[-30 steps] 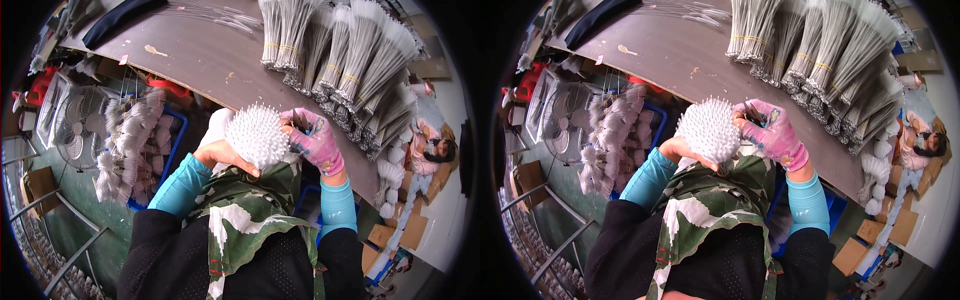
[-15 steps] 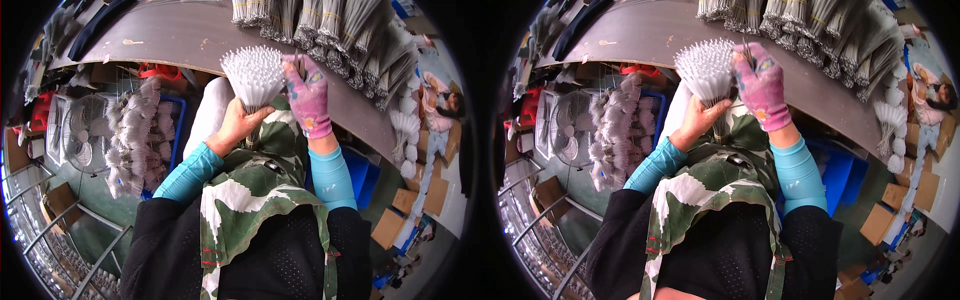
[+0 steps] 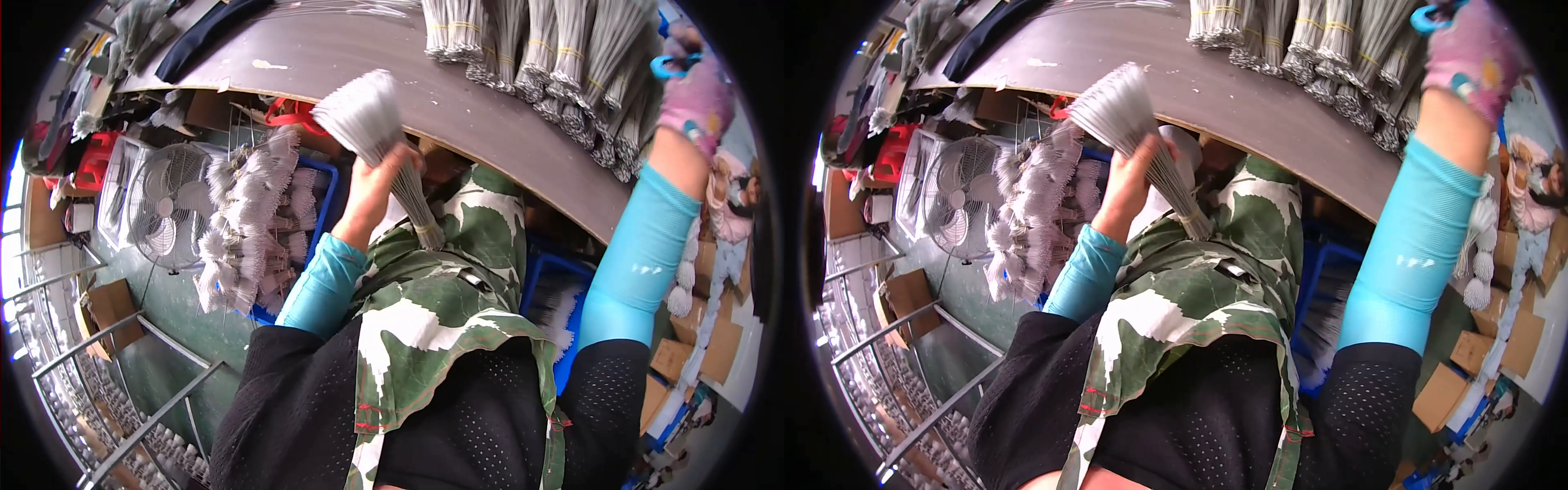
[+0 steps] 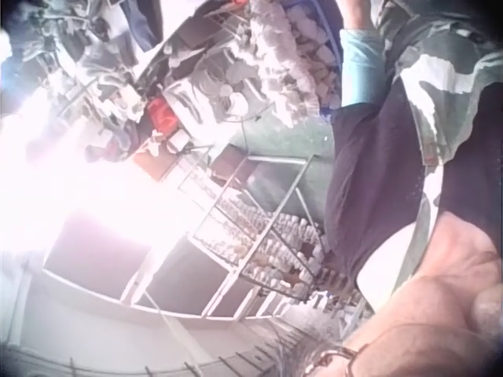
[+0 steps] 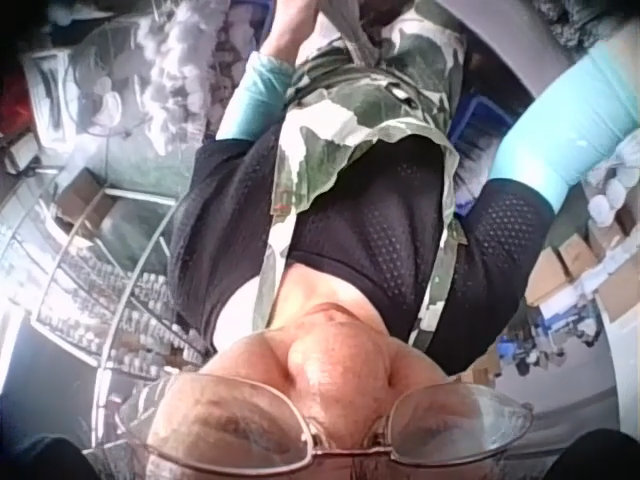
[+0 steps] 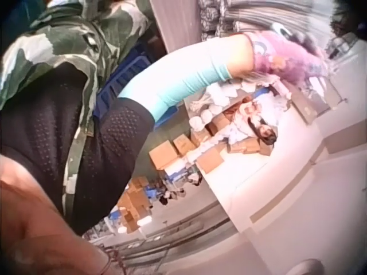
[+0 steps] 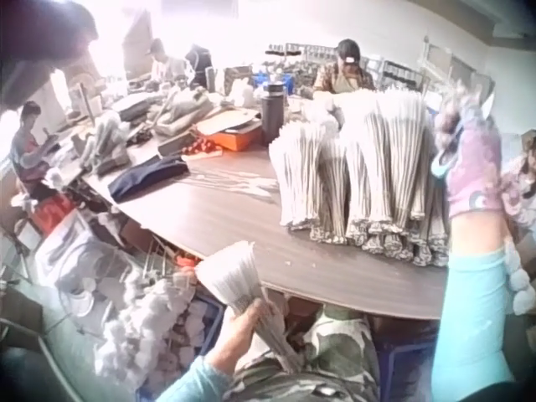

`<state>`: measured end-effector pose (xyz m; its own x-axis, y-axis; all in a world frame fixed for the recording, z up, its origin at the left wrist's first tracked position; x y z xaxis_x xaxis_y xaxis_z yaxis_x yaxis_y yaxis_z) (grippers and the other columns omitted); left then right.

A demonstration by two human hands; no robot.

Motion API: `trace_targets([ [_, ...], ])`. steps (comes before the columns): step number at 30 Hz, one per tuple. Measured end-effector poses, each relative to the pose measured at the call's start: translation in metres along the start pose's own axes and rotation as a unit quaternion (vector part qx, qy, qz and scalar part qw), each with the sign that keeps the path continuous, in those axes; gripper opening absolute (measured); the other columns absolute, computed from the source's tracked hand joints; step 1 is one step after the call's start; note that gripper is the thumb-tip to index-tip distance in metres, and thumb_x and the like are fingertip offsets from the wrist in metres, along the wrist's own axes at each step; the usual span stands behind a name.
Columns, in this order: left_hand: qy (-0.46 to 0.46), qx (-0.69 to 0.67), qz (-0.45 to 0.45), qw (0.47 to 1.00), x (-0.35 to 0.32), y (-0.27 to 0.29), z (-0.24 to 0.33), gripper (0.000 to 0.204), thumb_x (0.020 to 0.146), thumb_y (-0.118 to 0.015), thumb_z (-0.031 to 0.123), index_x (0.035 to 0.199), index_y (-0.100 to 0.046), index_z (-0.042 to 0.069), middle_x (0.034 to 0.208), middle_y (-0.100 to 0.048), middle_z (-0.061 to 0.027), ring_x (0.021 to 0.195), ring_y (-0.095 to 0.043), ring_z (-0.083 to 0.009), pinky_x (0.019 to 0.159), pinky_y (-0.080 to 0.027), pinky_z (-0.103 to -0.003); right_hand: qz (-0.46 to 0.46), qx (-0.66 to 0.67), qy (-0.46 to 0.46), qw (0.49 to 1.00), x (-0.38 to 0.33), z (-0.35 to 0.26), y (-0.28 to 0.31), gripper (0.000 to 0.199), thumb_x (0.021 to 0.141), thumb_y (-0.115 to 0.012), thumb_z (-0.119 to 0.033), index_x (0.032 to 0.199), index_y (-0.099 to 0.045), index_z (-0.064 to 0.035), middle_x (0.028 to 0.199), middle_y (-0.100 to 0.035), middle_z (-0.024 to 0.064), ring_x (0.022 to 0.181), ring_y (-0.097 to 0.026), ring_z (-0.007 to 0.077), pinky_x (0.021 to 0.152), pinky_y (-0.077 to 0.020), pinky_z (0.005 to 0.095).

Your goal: The person bundles white plastic spiked components, trims them with scissors, and inspects them by hand.

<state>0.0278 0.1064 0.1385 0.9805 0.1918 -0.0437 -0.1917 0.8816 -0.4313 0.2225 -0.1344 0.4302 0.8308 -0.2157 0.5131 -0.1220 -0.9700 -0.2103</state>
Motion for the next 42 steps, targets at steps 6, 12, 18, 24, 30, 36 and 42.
trace_targets([
  [6, 0.045, -0.214, 0.171, 0.961, 0.009, 0.054, 0.004, 0.039, 0.090, -0.064, 0.037, 0.104, -0.054, 0.002, 0.091, -0.064, -0.0105, 0.085, -0.066, -0.0226, 0.073, -0.057, -0.037, -0.019, 0.048, -0.178, 0.983, -0.093, 0.110, -0.037, 0.010, 0.087, -0.062, -0.011, 0.090, -0.062, -0.0013, 0.072, -0.060, 0.0070, 0.054, -0.051, 0.0105, 0.042, -0.0343, 0.0200],
  [12, 0.036, -0.283, 0.190, 0.939, 0.010, 0.078, 0.009, 0.046, 0.090, -0.061, 0.044, 0.106, -0.057, 0.001, 0.093, -0.064, -0.0105, 0.087, -0.066, -0.0243, 0.078, -0.056, -0.039, -0.137, 0.063, -0.300, 0.942, -0.139, 0.150, -0.077, 0.011, 0.093, -0.058, -0.011, 0.097, -0.062, -0.0016, 0.075, -0.063, 0.0080, 0.055, -0.053, 0.0092, 0.041, -0.0338, 0.0178],
  [18, 0.052, -0.316, 0.180, 0.930, 0.005, 0.084, 0.019, 0.044, 0.092, -0.059, 0.043, 0.115, -0.053, 0.006, 0.098, -0.063, -0.0073, 0.087, -0.062, -0.0200, 0.081, -0.051, -0.037, -0.171, 0.019, -0.354, 0.919, -0.150, 0.179, -0.137, 0.010, 0.092, -0.058, -0.014, 0.088, -0.062, -0.0062, 0.070, -0.062, 0.0036, 0.049, -0.052, 0.0066, 0.037, -0.0319, 0.0173],
  [24, 0.047, -0.307, 0.191, 0.931, 0.003, 0.091, 0.020, 0.044, 0.093, -0.059, 0.038, 0.116, -0.050, 0.002, 0.095, -0.064, -0.0103, 0.080, -0.066, -0.0209, 0.073, -0.056, -0.036, -0.158, -0.035, -0.364, 0.917, -0.123, 0.227, -0.183, 0.007, 0.091, -0.058, -0.009, 0.085, -0.058, -0.0063, 0.067, -0.060, 0.0054, 0.046, -0.053, 0.0098, 0.036, -0.0373, 0.0214],
  [30, 0.043, -0.283, 0.190, 0.939, 0.003, 0.087, 0.015, 0.045, 0.092, -0.059, 0.039, 0.118, -0.050, 0.004, 0.095, -0.062, -0.0086, 0.081, -0.064, -0.0201, 0.076, -0.054, -0.034, -0.265, -0.237, -0.340, 0.871, -0.096, 0.245, -0.202, 0.015, 0.092, -0.056, -0.015, 0.096, -0.058, -0.0014, 0.068, -0.063, 0.0058, 0.045, -0.054, 0.0105, 0.038, -0.0401, 0.0237],
  [36, 0.044, -0.249, 0.191, 0.949, 0.000, 0.082, 0.015, 0.050, 0.093, -0.058, 0.042, 0.120, -0.048, 0.001, 0.097, -0.063, -0.0099, 0.082, -0.064, -0.0199, 0.074, -0.054, -0.035, -0.474, -0.109, -0.415, 0.769, -0.169, 0.174, -0.138, 0.024, 0.093, -0.058, -0.025, 0.108, -0.063, -0.0064, 0.072, -0.063, 0.0012, 0.050, -0.051, 0.0047, 0.045, -0.0372, 0.0157],
  [42, 0.027, -0.131, 0.090, 0.987, -0.006, 0.022, 0.031, 0.051, 0.094, -0.058, 0.034, 0.129, -0.044, 0.001, 0.116, -0.057, -0.0104, 0.104, -0.058, -0.0191, 0.089, -0.050, -0.036, -0.529, -0.076, -0.363, 0.764, -0.246, 0.121, -0.077, 0.076, 0.071, -0.082, -0.022, 0.134, -0.045, 0.0006, 0.112, -0.057, 0.0066, 0.088, -0.057, 0.0125, 0.077, -0.0490, 0.0252],
])
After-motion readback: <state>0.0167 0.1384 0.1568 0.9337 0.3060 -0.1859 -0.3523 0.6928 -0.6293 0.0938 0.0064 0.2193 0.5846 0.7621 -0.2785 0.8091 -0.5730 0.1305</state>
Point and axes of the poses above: each hand's wrist, its own x-axis towards the middle knuckle, its own y-axis out of the back of the hand, z = x × y, the point moved 4 cm from there along x, towards the middle knuckle
